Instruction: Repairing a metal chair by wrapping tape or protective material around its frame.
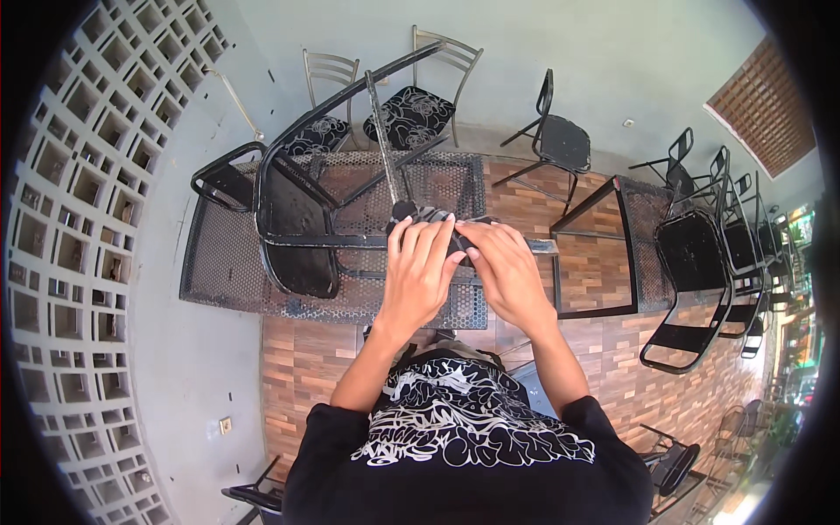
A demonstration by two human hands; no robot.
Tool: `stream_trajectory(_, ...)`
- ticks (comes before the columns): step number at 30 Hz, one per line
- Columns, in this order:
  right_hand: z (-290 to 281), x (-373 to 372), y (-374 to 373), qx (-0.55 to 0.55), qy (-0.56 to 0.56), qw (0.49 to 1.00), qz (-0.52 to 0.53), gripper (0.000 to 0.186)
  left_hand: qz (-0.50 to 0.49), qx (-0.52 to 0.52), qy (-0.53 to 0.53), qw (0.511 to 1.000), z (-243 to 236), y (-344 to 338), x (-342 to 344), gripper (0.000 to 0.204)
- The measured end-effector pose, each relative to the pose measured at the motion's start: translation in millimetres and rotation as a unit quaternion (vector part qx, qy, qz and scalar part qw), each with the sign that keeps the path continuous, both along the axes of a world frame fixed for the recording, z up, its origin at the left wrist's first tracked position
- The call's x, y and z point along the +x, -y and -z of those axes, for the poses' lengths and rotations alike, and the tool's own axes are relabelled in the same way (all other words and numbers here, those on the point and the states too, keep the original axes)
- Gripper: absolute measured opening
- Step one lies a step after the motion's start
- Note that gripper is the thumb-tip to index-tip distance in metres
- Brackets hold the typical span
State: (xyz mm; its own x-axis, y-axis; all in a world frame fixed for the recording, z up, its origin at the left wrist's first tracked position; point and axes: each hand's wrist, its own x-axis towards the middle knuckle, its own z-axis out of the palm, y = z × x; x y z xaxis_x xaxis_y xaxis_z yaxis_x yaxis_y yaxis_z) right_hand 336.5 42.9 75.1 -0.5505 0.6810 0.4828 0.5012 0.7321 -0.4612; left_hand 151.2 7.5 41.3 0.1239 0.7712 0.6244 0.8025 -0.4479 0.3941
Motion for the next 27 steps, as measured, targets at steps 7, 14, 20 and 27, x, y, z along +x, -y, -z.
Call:
stream_trajectory(7, -7, 7, -1, -0.05, -0.005, 0.998, -0.038, 0.035, -0.024, -0.02, 0.003, 1.0, -2, 4, 6, 0.044)
stream_trajectory(14, 1, -7, 6, 0.012, 0.041, 0.999, 0.001, 0.039, -0.062, -0.013, -0.022, 0.998, 20, 3, 14, 0.052)
stream_trajectory(20, 20, -18, 13, 0.042, -0.012, 0.998, 0.049, 0.041, -0.073, 0.001, -0.034, 0.997, 29, 0, 15, 0.053)
stream_trajectory(27, 27, -15, 12, 0.038, -0.03, 0.998, 0.046, 0.045, -0.098, 0.003, -0.004, 0.995, 31, 0, 28, 0.05)
